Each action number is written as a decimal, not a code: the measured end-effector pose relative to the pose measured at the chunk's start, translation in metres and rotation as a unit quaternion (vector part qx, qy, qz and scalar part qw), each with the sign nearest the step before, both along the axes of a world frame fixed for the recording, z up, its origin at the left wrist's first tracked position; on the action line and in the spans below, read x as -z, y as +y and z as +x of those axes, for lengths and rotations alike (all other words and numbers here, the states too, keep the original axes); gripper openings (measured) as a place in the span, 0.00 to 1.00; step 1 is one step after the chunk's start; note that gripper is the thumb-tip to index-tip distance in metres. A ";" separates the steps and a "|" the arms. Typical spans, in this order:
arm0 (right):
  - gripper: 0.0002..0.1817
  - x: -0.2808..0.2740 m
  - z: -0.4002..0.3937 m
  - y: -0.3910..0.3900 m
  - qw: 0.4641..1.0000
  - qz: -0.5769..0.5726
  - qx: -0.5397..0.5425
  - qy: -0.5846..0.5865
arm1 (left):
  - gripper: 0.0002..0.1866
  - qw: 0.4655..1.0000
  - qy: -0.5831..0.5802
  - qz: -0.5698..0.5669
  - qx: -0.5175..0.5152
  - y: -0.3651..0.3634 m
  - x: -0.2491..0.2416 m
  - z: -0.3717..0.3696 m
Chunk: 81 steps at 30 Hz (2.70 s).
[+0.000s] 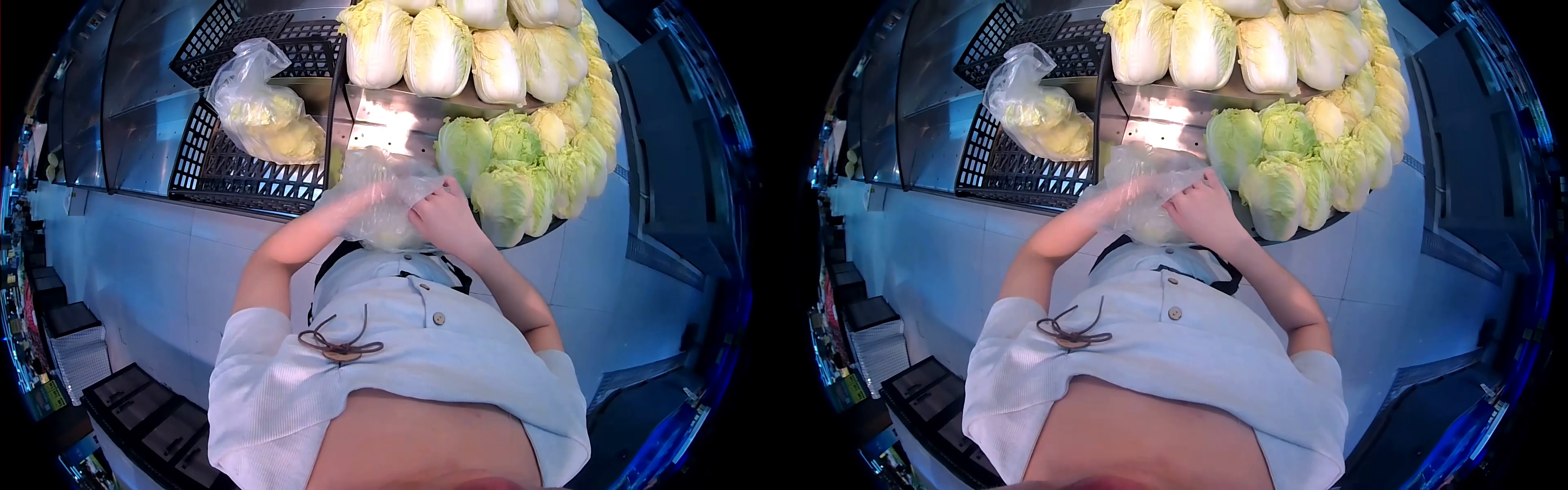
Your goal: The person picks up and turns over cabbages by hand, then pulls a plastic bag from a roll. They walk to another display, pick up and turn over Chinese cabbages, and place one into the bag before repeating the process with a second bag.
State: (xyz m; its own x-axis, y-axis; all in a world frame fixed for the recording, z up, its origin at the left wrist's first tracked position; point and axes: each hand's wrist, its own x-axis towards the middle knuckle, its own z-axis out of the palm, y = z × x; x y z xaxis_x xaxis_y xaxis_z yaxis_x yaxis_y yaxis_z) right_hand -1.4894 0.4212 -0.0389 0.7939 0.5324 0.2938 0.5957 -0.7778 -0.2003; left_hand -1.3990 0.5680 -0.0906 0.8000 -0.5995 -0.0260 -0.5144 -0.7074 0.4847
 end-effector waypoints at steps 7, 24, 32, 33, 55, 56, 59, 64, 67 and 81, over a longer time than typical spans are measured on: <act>0.15 -0.008 0.014 -0.022 0.949 -0.200 0.122 0.212 | 0.30 0.999 0.019 -0.030 -0.006 0.010 -0.021 -0.007; 0.13 0.001 0.087 -0.007 0.922 -0.220 0.175 0.266 | 0.38 0.983 0.119 -0.089 -0.107 0.050 -0.042 -0.049; 0.15 -0.017 0.097 0.008 0.932 -0.214 0.119 0.266 | 0.39 0.980 0.091 -0.123 -0.128 0.059 -0.058 -0.074; 0.17 -0.018 0.090 0.006 0.949 -0.189 0.080 0.241 | 0.40 0.974 0.092 -0.161 -0.133 0.063 -0.056 -0.075; 0.16 0.029 0.032 0.005 0.932 -0.180 -0.022 0.315 | 0.50 0.987 0.109 -0.098 -0.064 0.106 -0.079 -0.083; 0.15 0.018 0.028 0.002 0.956 -0.108 -0.029 0.271 | 0.49 0.988 0.089 -0.103 -0.075 0.106 -0.083 -0.089; 0.13 -0.030 0.018 0.001 0.984 0.089 -0.035 0.151 | 0.48 0.980 0.056 -0.157 -0.104 0.106 -0.113 -0.094; 0.08 -0.088 0.011 0.008 0.967 0.232 -0.084 0.060 | 0.46 0.949 0.045 -0.274 -0.149 0.117 -0.120 -0.100; 0.03 -0.092 0.014 0.002 0.963 0.217 -0.093 0.132 | 0.45 0.933 0.081 -0.311 -0.164 0.118 -0.131 -0.105; 0.15 -0.095 0.016 -0.003 0.944 0.184 -0.252 0.112 | 0.36 0.684 0.418 -0.512 -0.307 0.138 -0.111 -0.112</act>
